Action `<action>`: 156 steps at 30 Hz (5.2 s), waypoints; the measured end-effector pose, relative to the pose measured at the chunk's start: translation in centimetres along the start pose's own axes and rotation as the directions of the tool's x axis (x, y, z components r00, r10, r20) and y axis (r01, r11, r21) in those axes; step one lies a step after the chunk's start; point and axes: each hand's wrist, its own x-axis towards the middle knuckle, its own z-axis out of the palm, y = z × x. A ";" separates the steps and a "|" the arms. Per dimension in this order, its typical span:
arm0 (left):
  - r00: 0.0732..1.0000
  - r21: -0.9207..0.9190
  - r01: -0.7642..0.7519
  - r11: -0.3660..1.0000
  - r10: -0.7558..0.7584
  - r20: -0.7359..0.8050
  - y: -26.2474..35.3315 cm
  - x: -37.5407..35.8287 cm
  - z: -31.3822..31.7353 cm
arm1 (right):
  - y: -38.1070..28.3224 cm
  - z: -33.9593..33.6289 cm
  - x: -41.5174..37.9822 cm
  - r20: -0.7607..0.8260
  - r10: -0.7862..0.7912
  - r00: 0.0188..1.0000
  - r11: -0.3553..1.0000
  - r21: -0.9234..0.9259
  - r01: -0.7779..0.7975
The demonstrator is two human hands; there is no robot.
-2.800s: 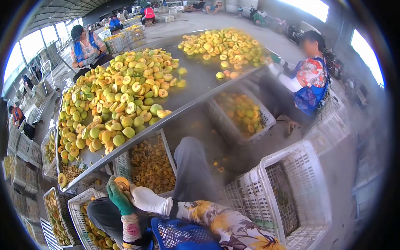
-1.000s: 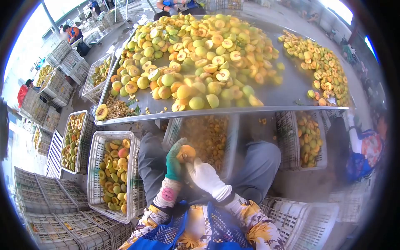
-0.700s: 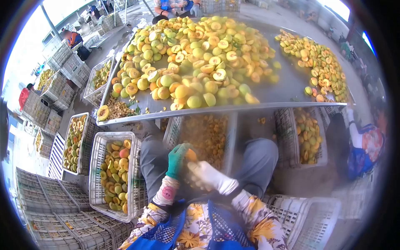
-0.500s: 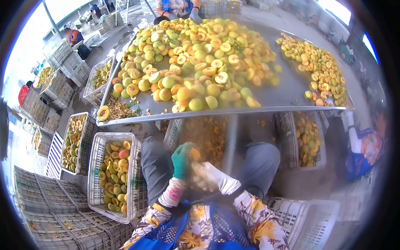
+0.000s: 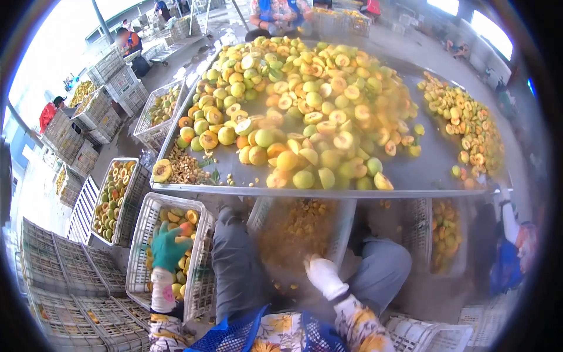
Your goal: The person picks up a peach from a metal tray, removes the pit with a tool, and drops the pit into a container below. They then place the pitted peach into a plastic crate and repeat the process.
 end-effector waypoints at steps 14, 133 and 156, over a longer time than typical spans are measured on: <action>0.767 -0.154 0.092 0.984 0.028 0.641 8.7 24.4 14.7 | 1.0 -0.9 0.5 -0.165 0.107 0.980 0.887 0.461 -0.019; 0.980 -0.983 0.078 0.164 -0.194 0.045 16.8 1.4 9.2 | -14.3 -13.7 0.3 0.299 -0.062 0.952 0.274 0.923 -0.272; 0.652 -0.765 0.540 -0.351 -0.399 0.644 15.7 0.4 12.3 | -11.8 -7.8 2.4 -0.280 -0.327 0.903 0.933 -0.246 0.262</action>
